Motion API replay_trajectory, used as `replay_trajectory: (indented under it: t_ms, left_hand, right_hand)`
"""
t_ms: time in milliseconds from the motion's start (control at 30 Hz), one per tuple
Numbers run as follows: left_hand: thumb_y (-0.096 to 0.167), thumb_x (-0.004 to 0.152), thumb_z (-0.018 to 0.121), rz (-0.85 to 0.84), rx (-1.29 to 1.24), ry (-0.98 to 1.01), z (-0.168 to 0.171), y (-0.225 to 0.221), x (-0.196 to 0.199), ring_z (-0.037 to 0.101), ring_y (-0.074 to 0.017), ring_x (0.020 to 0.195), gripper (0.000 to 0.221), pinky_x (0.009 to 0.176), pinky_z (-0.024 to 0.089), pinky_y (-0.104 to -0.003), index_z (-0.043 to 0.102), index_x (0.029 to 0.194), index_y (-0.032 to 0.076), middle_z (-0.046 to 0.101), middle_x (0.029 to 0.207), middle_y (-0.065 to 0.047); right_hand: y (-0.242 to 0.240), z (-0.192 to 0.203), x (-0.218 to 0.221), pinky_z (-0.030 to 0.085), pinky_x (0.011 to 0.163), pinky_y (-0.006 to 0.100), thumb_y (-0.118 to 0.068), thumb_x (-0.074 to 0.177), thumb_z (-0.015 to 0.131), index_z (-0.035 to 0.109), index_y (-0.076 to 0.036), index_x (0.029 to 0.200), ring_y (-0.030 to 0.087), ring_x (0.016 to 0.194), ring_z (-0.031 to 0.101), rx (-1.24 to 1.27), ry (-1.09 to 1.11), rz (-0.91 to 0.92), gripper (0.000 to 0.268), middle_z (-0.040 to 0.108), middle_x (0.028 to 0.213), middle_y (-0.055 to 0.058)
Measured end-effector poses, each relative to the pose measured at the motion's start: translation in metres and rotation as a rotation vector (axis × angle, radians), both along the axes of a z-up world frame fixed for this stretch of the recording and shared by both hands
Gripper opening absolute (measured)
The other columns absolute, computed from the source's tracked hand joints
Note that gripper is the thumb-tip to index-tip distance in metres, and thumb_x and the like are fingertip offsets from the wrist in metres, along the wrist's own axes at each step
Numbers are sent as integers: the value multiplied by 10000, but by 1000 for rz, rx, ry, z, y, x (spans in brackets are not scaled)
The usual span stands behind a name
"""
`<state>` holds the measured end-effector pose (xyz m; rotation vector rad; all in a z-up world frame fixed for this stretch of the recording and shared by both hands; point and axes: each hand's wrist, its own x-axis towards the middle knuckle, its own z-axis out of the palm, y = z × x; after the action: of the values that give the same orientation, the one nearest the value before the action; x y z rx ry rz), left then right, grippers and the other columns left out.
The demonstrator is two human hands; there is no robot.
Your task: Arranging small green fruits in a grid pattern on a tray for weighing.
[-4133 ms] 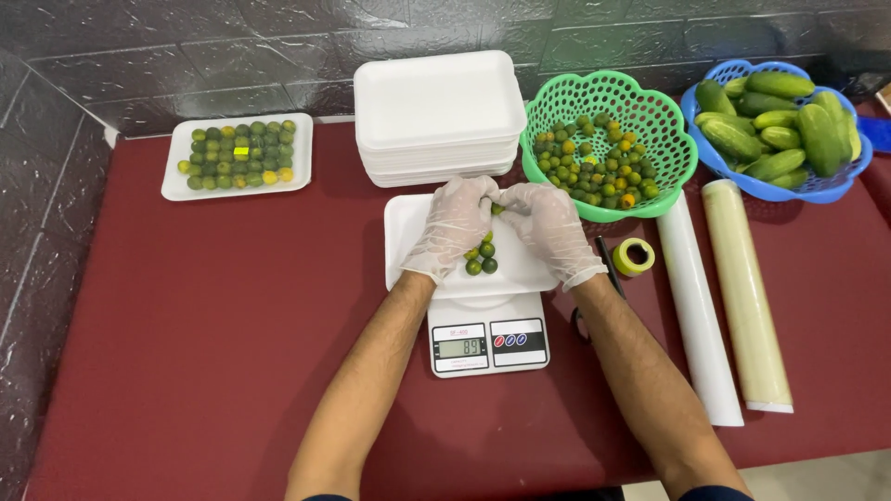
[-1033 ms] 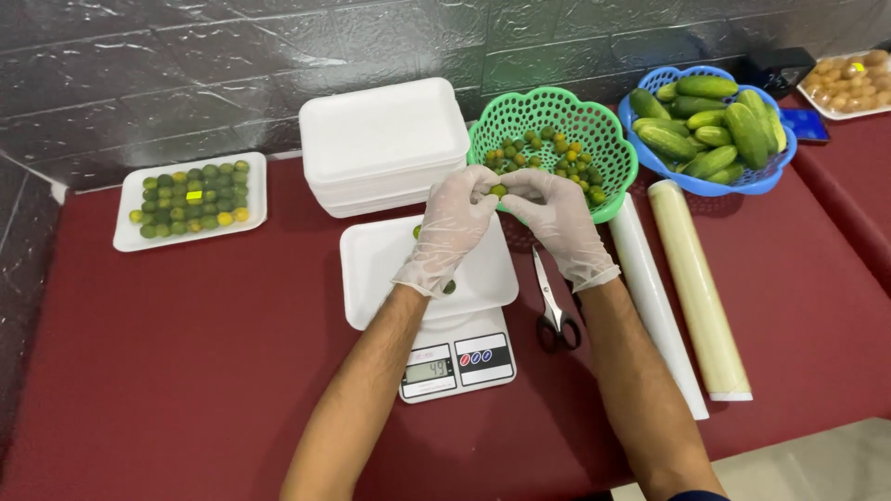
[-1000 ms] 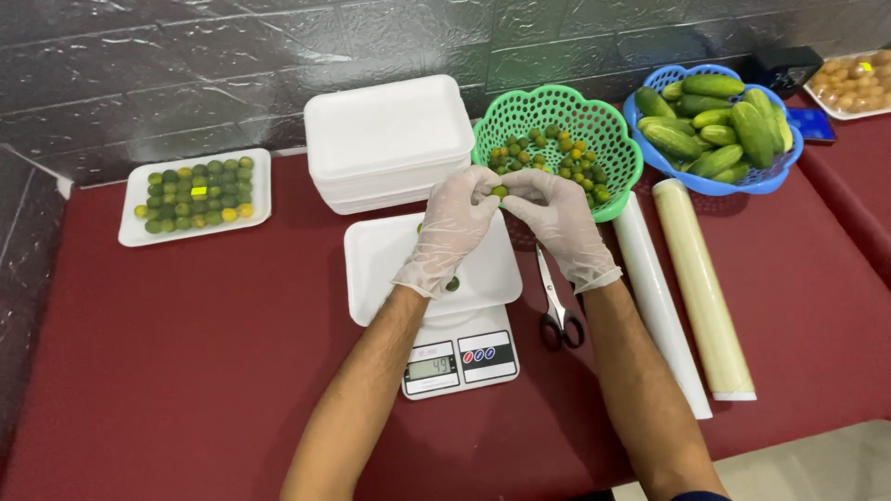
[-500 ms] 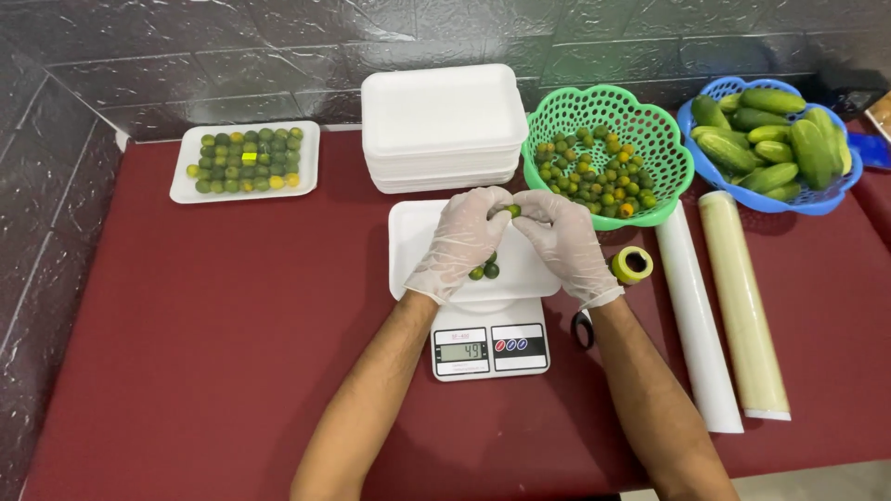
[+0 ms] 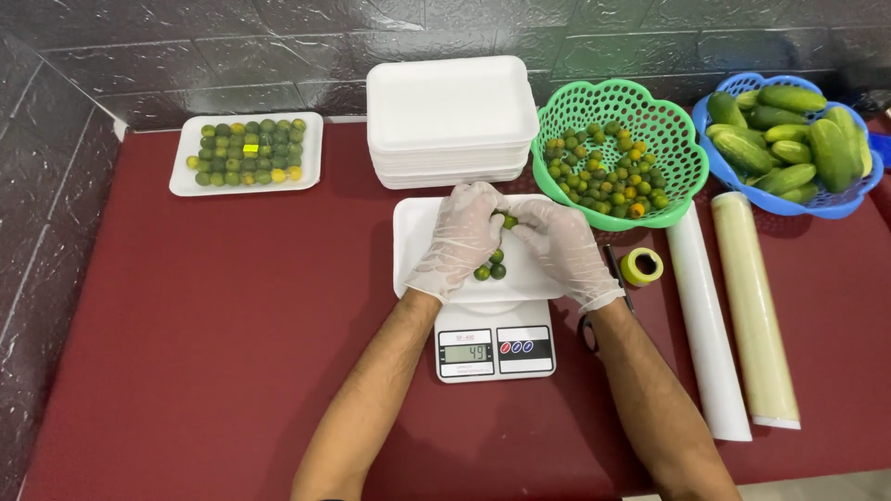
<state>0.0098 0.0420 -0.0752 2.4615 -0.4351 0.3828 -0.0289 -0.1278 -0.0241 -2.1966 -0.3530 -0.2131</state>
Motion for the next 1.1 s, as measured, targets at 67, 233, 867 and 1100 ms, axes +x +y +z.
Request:
replay_trajectory:
  t_ms: [67, 233, 867, 1100]
  left_hand:
    - [251, 870, 702, 5, 20, 5, 3, 1, -1, 554, -215, 1151, 126, 997, 488, -391, 676, 994, 250, 607, 1043, 51]
    - [249, 870, 701, 12, 57, -23, 4, 2, -2, 563, -220, 1140, 116, 983, 485, -395, 675, 983, 258, 629, 1044, 63]
    - [151, 880, 603, -42, 152, 58, 16, 8, -7, 530, -164, 1201, 354, 1005, 378, -384, 727, 1125, 374, 655, 1196, 167]
    - [119, 840, 615, -39, 153, 68, 25, 7, -12, 522, -169, 1206, 405, 1003, 399, -390, 726, 1149, 355, 629, 1205, 151]
  right_hand:
    - [2, 8, -4, 602, 794, 404, -73, 816, 814, 779, -152, 1060, 263, 906, 755, -40, -12, 5, 259, 778, 898, 78]
    - [2, 10, -4, 604, 777, 417, -101, 824, 818, 778, -148, 1030, 295, 900, 750, -121, -47, 11, 215, 778, 883, 93]
    - [4, 2, -3, 610, 805, 414, -223, 821, 820, 767, -218, 1015, 249, 942, 722, -272, -66, -21, 201, 752, 904, 9]
    - [2, -2, 1, 597, 837, 418, -205, 816, 814, 751, -218, 1032, 247, 972, 715, -275, -43, -23, 225, 753, 908, 12]
